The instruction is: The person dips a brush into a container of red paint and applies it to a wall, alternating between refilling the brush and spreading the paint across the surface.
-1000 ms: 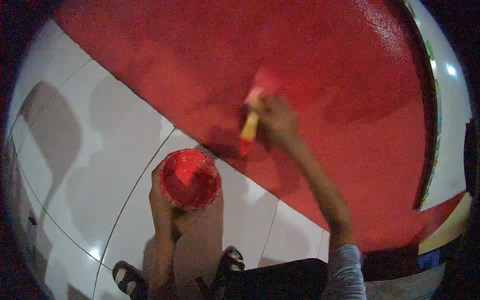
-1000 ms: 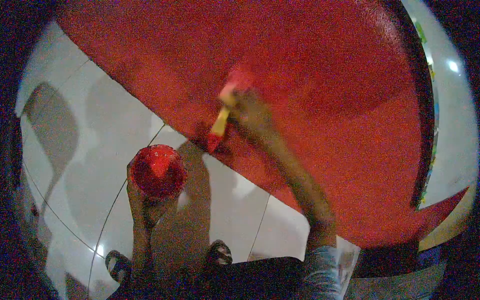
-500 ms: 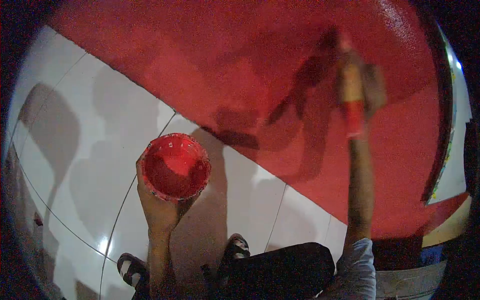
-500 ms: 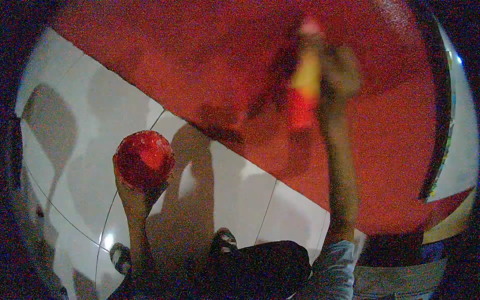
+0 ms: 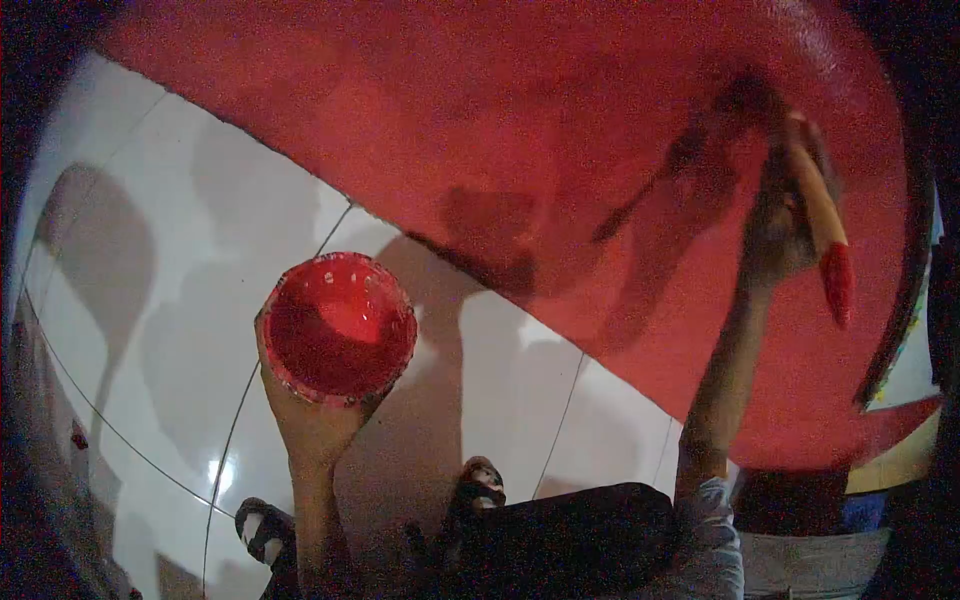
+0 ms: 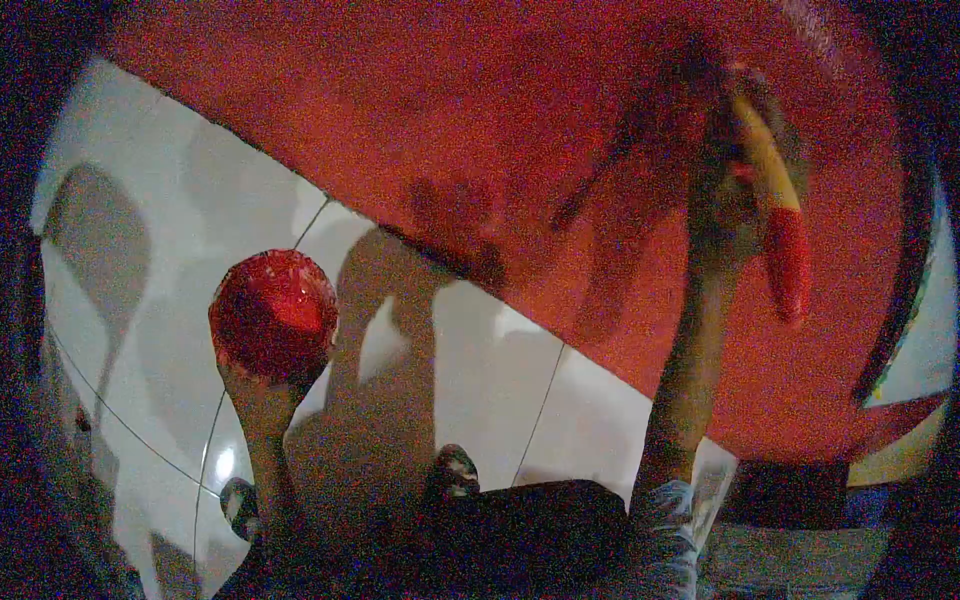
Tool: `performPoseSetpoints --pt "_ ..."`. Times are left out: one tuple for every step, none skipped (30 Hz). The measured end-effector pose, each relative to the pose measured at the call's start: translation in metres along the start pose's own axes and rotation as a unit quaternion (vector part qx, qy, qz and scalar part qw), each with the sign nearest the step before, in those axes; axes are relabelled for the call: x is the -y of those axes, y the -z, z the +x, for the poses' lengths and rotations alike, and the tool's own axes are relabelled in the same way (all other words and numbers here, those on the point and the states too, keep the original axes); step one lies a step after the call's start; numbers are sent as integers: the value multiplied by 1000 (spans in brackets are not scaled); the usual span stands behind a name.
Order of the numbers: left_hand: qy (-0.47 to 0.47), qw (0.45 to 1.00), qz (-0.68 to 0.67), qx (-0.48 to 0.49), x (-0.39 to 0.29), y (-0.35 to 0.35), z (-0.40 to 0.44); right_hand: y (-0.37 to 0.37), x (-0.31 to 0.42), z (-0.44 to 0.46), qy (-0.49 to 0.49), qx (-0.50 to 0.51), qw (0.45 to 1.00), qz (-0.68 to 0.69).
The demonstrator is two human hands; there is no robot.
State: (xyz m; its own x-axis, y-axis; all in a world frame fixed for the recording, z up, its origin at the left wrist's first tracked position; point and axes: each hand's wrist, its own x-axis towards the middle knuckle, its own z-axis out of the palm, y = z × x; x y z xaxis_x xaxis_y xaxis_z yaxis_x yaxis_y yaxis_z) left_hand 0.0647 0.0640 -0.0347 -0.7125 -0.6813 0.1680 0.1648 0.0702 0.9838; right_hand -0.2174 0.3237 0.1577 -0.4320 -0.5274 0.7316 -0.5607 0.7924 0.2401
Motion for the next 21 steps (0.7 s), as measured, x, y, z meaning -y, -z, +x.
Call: performPoseSetpoints --pt "-1 1000 9 4 -1 -1 0 4 1 1 10 -17 1000 -10" --pt "-4 1000 17 6 -3 -4 2 -2 6 -5 22 -18 999 -16" --pt "-7 1000 23 9 -4 -6 1 -13 15 -18 37 1 999 -16" --pt "-9 1000 26 11 -5 -6 1 -30 28 -39 55 37 998 -4" --pt "-11 999 31 13 -6 -8 1 -49 43 -62 69 85 994 24" --pt "-14 999 35 15 -7 -9 1 -68 60 -86 78 139 985 61" --pt "-16 999 39 16 -8 -11 0 -82 77 -108 77 195 972 108" --pt "-18 999 41 18 -9 -13 2 -89 89 -125 70 251 953 156" --pt "-19 999 44 21 -10 -14 1 -89 94 -131 60 287 938 184" --pt "-21 999 45 21 -12 -15 2 -85 89 -127 56 285 941 175" --pt "-21 998 47 23 -12 -16 1 -76 79 -115 42 270 949 158" --pt "-23 998 49 25 -12 -17 1 -62 65 -100 28 250 958 138" --pt "-25 998 50 26 -12 -21 0 -44 48 -84 14 203 973 111" --pt "-25 998 54 28 -11 -21 -1 -26 31 -66 3 156 984 81" --pt "-25 998 56 28 -11 -22 -1 -10 15 -50 -8 106 993 51" --pt "-26 998 58 29 -11 -23 -1 3 3 -37 -10 66 997 30" --pt "-25 997 60 32 -11 -26 -1 11 -5 -29 -9 37 999 15" --pt "-25 997 64 34 -11 -29 -1 13 -6 -28 -1 16 1000 3" --pt "-25 997 63 35 -12 -31 -2 6 -3 -35 12 20 1000 -2" --pt "-29 997 63 36 -12 -30 -1 -4 5 -47 31 36 999 -1" --pt "-32 997 63 39 -12 -32 -1 -18 15 -63 49 65 997 8"
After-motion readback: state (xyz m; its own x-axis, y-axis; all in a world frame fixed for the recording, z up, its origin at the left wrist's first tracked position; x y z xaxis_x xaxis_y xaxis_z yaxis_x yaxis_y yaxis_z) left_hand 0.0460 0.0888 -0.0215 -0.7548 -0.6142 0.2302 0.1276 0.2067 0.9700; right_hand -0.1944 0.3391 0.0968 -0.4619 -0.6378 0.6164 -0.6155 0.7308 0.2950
